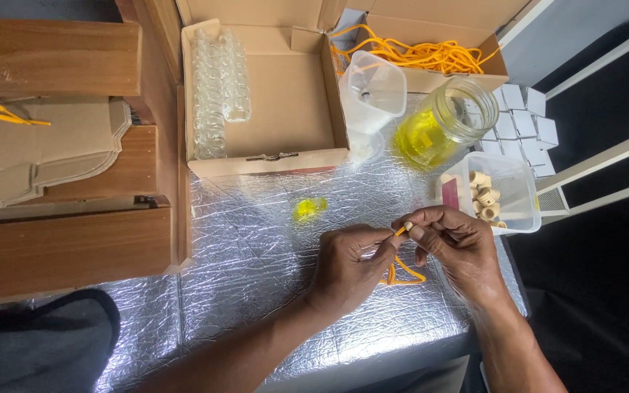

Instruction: Assembling perfume bottle components by threading cords through caps, folding packaging boxes, and cleaning bottles.

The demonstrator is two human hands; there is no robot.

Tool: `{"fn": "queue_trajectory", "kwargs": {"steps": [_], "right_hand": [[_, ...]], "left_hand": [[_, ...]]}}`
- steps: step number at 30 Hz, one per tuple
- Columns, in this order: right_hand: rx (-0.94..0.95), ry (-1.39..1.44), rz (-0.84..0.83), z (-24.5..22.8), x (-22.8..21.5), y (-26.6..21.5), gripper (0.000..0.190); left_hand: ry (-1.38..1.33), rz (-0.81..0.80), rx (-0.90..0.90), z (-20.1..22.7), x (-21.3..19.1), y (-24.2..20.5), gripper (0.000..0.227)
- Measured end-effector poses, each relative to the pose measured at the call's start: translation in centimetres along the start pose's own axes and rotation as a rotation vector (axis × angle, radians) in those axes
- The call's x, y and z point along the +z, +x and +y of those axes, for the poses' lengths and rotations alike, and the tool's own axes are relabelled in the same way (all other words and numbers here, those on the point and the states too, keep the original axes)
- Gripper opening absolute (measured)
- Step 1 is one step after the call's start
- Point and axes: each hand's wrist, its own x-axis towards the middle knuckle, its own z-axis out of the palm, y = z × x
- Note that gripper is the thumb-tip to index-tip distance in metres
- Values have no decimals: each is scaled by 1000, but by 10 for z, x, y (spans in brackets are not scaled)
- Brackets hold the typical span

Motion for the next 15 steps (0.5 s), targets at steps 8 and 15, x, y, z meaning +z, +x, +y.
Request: {"fn": "queue_trajectory", "kwargs": {"steps": [8, 15], "right_hand": [[-12, -354, -155, -30, 5, -1, 16], [-56, -437, -192, -51, 6, 3, 14]], "left_hand": [[47, 9, 48, -10, 6, -2, 14], [-29, -52, 11, -19, 4, -7, 17]]}}
